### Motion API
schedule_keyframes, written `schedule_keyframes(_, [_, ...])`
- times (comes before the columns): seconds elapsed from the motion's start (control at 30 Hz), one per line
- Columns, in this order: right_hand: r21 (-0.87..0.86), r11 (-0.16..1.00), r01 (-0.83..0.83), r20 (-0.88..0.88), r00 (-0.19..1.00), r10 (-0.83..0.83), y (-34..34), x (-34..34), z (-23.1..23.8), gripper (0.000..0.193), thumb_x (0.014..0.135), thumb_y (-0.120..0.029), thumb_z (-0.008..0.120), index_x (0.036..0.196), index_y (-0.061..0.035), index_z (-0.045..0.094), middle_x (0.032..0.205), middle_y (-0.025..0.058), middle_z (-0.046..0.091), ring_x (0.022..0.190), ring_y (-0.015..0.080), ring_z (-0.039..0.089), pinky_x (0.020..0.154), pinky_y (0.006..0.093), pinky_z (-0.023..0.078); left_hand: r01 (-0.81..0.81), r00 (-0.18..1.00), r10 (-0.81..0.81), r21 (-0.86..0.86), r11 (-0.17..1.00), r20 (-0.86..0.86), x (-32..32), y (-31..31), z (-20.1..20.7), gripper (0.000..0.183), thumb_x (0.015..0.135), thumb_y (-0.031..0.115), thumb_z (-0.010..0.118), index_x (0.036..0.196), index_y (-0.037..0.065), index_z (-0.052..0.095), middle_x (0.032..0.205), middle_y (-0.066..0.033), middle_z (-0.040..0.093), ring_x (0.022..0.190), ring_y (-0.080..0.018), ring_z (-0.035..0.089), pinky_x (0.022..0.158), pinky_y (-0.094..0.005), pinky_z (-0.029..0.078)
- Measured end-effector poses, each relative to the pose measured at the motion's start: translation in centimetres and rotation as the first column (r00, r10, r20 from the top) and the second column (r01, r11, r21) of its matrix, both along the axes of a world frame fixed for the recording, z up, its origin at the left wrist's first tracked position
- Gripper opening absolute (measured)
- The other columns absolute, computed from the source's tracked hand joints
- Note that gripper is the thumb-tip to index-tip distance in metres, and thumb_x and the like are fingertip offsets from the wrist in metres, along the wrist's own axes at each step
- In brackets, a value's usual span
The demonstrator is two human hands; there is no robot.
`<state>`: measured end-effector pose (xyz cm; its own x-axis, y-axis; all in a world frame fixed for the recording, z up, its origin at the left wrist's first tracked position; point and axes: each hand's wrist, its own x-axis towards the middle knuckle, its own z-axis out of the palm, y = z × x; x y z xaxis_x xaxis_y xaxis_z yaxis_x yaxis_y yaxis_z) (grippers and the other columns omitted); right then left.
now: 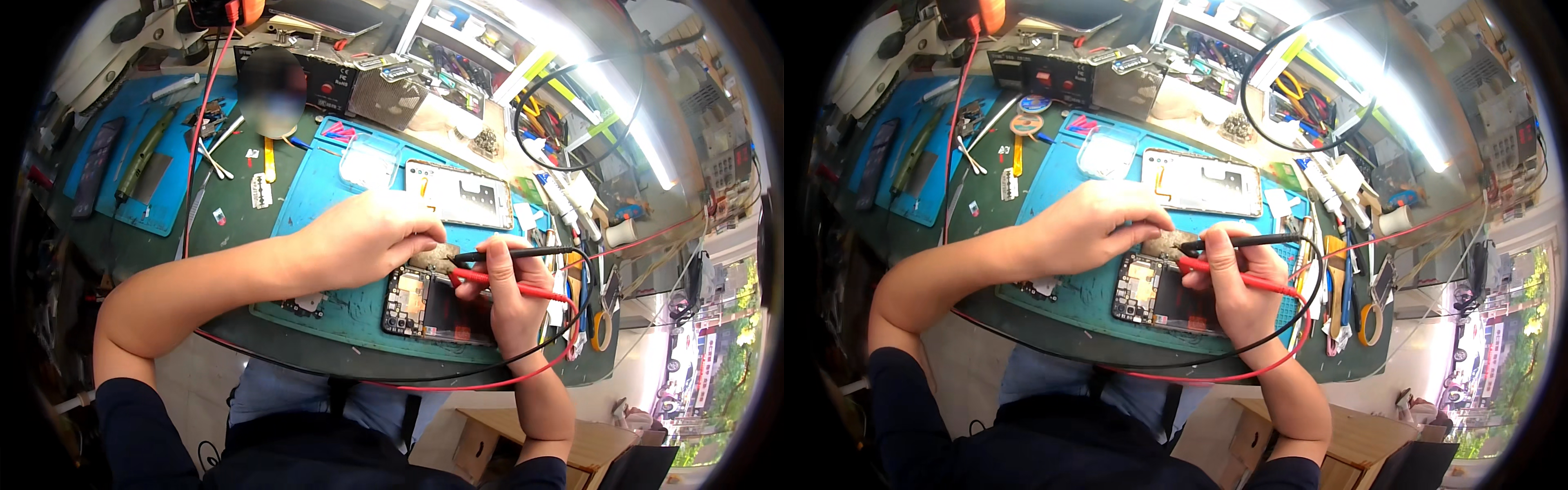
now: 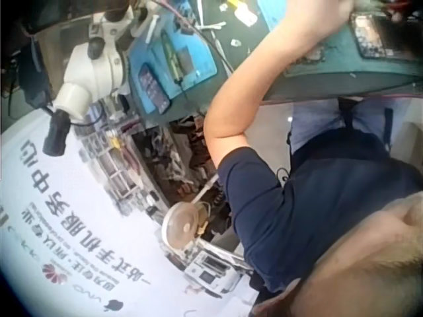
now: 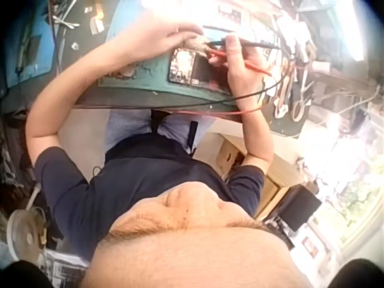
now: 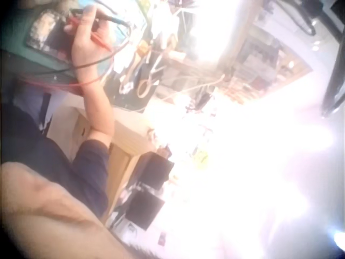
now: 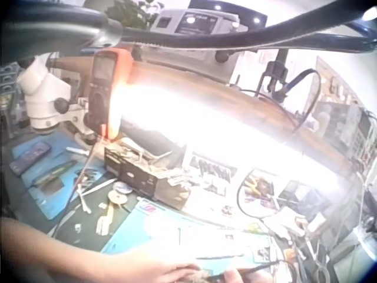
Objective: The person uses a multimeter to test the battery terminals of a disassembled smartphone. They then connect a charging cable to the device, which displays a charging icon on the screen. Finally, the person handles a small component over the phone's motherboard.
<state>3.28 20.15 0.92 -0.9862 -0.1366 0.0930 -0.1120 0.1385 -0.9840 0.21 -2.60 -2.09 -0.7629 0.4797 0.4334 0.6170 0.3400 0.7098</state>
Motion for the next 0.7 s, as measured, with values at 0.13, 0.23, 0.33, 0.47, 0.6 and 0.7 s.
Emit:
schedule_keyframes(0.13, [-0.036,0.999,-0.009,0.006,1.000,0.009,0.1,-0.1,-0.1,0.020,0.103,-0.020,0.061,0.102,-0.0003,0.064,0.078,0.0069,0.067,0.059,0.0124,0.067,0.051,0.0212,0.052,0.056,0.995,-0.053,0.036,0.998,-0.083,0.0,0.2,-0.7,0.017,0.086,0.011,0.074,0.101,0.005,0.070,0.092,-0.0102,0.067,0.089,-0.0297,0.064,0.079,-0.0390,0.052])
schedule_keyframes(0.23, [-0.056,0.998,-0.019,-0.002,1.000,0.019,0.0,-0.1,-0.2,0.021,0.103,-0.022,0.061,0.101,-0.0005,0.064,0.079,0.0070,0.067,0.059,0.0122,0.067,0.051,0.0210,0.051,0.092,0.996,-0.091,0.069,0.993,-0.013,0.1,0.7,-0.5,0.016,0.085,0.010,0.075,0.099,0.005,0.071,0.091,-0.0101,0.067,0.088,-0.0296,0.064,0.078,-0.0388,0.052])
schedule_keyframes(0.33, [-0.034,0.999,-0.040,-0.022,0.999,0.039,-0.1,-0.2,-0.4,0.021,0.103,-0.019,0.060,0.104,0.0012,0.065,0.082,0.0080,0.068,0.062,0.0123,0.068,0.053,0.0209,0.053,0.053,0.994,-0.041,0.122,0.991,-0.099,-0.1,1.3,-1.0,0.014,0.084,0.009,0.075,0.097,0.004,0.071,0.088,-0.0102,0.067,0.086,-0.0293,0.065,0.078,-0.0386,0.052])
schedule_keyframes(0.47, [0.012,0.998,-0.061,0.000,0.998,0.061,-0.4,-0.2,-0.1,0.020,0.101,-0.011,0.062,0.114,0.0042,0.065,0.087,0.0086,0.070,0.071,0.0134,0.071,0.061,0.0216,0.057,0.017,0.996,-0.006,0.131,0.991,-0.088,-0.3,1.5,-1.1,0.012,0.083,0.008,0.075,0.094,0.004,0.071,0.086,-0.0105,0.068,0.084,-0.0295,0.066,0.076,-0.0386,0.052])
schedule_keyframes(0.6, [0.091,0.995,-0.050,-0.033,0.998,0.053,-0.6,0.1,0.0,0.015,0.101,-0.007,0.061,0.108,0.0054,0.064,0.088,0.0081,0.068,0.070,0.0140,0.071,0.061,0.0219,0.057,0.026,0.997,-0.017,0.108,0.994,-0.079,-0.3,1.2,-1.2,0.011,0.084,0.008,0.075,0.094,0.003,0.071,0.087,-0.0109,0.069,0.084,-0.0300,0.065,0.077,-0.0393,0.052])
schedule_keyframes(0.7, [0.064,0.998,-0.030,-0.055,0.998,0.034,-0.2,0.3,-0.4,0.013,0.101,-0.007,0.060,0.105,0.0052,0.064,0.088,0.0080,0.067,0.069,0.0147,0.071,0.059,0.0225,0.057,-0.005,0.992,0.010,0.043,0.999,-0.127,0.0,0.8,-1.0,0.013,0.084,0.009,0.074,0.095,0.003,0.071,0.089,-0.0101,0.068,0.086,-0.0297,0.065,0.077,-0.0396,0.052])
